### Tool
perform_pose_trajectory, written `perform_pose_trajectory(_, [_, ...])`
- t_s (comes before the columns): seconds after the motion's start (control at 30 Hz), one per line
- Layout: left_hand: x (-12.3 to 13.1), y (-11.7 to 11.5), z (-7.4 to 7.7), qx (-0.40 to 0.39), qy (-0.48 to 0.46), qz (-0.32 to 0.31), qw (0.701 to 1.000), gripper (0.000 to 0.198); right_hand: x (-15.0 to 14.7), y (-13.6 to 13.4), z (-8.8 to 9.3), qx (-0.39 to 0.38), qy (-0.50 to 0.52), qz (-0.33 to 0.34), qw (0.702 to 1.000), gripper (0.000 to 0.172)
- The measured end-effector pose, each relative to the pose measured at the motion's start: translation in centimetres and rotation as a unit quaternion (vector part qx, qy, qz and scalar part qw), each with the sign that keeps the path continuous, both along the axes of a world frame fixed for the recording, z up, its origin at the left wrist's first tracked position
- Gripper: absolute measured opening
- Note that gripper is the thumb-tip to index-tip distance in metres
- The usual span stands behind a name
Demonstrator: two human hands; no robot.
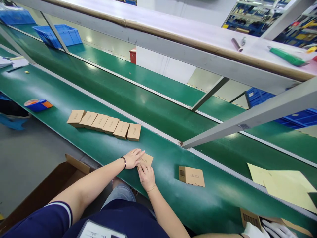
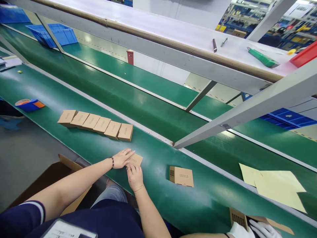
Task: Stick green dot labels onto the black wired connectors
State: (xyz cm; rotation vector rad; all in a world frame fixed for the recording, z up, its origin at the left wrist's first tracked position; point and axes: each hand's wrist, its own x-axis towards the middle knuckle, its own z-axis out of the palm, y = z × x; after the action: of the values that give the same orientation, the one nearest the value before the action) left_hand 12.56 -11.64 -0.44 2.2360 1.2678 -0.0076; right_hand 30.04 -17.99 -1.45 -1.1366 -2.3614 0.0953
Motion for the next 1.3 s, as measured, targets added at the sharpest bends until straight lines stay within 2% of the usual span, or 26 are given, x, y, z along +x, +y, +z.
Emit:
perform_pose_trajectory(0.27, [-0.1, 0.1, -0.3, -0.011, 0.000, 0.001, 1.000, 0.063, -0.2, -0.1, 0.4, -0.039, 0.004, -0.020, 0.999, 0.016])
perform_pose_trajectory(0.43, [-0.1, 0.1, -0.5, -0.014, -0.007, -0.003, 1.000, 0.063, -0.2, -0.2, 0.0, -0.048, 0.005, -0.018, 0.999, 0.014])
perform_pose_trajectory(0.5, [-0.2, 0.1, -0.5, -0.012, -0.019, -0.002, 1.000, 0.063, -0.2, -0.2, -0.2, -0.052, 0.015, -0.038, 0.998, 0.017])
perform_pose_trajectory(0.63, [-0.3, 0.2, -0.6, -0.016, -0.044, 0.002, 0.999, 0.061, 0.2, 1.0, 0.2, -0.083, 0.004, -0.066, 0.994, 0.035])
perform_pose_trajectory(0.8, [-0.1, 0.1, -0.7, -0.044, -0.068, 0.006, 0.997, 0.064, 1.3, 3.9, 2.0, -0.199, -0.099, -0.016, 0.975, 0.067])
perform_pose_trajectory(0.87, [-0.1, -0.3, -0.6, -0.045, -0.078, 0.044, 0.995, 0.065, 1.6, 4.7, 2.5, -0.240, -0.119, -0.015, 0.963, 0.072])
perform_pose_trajectory(0.93, [-0.5, -1.0, -0.6, -0.030, -0.080, 0.114, 0.990, 0.065, 1.9, 5.3, 2.6, -0.267, -0.125, -0.059, 0.954, 0.074])
perform_pose_trajectory(1.0, [-1.6, -2.1, -0.6, -0.009, -0.071, 0.166, 0.983, 0.062, 2.0, 6.1, 2.6, -0.278, -0.123, -0.154, 0.940, 0.075])
perform_pose_trajectory(1.1, [-4.6, -3.9, -0.7, 0.023, -0.050, 0.163, 0.985, 0.056, 1.9, 8.3, 2.7, -0.293, -0.115, -0.310, 0.897, 0.080])
perform_pose_trajectory(1.17, [-7.2, -4.8, -1.0, 0.052, -0.034, 0.168, 0.984, 0.055, 1.3, 10.5, 2.8, -0.312, -0.103, -0.373, 0.868, 0.083])
perform_pose_trajectory(1.2, [-8.7, -5.0, -1.2, 0.068, -0.028, 0.190, 0.979, 0.055, 0.7, 11.8, 2.8, -0.322, -0.093, -0.392, 0.857, 0.084])
perform_pose_trajectory(1.27, [-11.9, -4.5, -1.4, 0.097, -0.025, 0.283, 0.954, 0.059, -0.9, 14.2, 2.8, -0.342, -0.061, -0.406, 0.845, 0.082])
perform_pose_trajectory(1.3, [-13.7, -3.9, -1.4, 0.107, -0.029, 0.358, 0.927, 0.062, -1.8, 15.2, 2.8, -0.354, -0.041, -0.399, 0.845, 0.078])
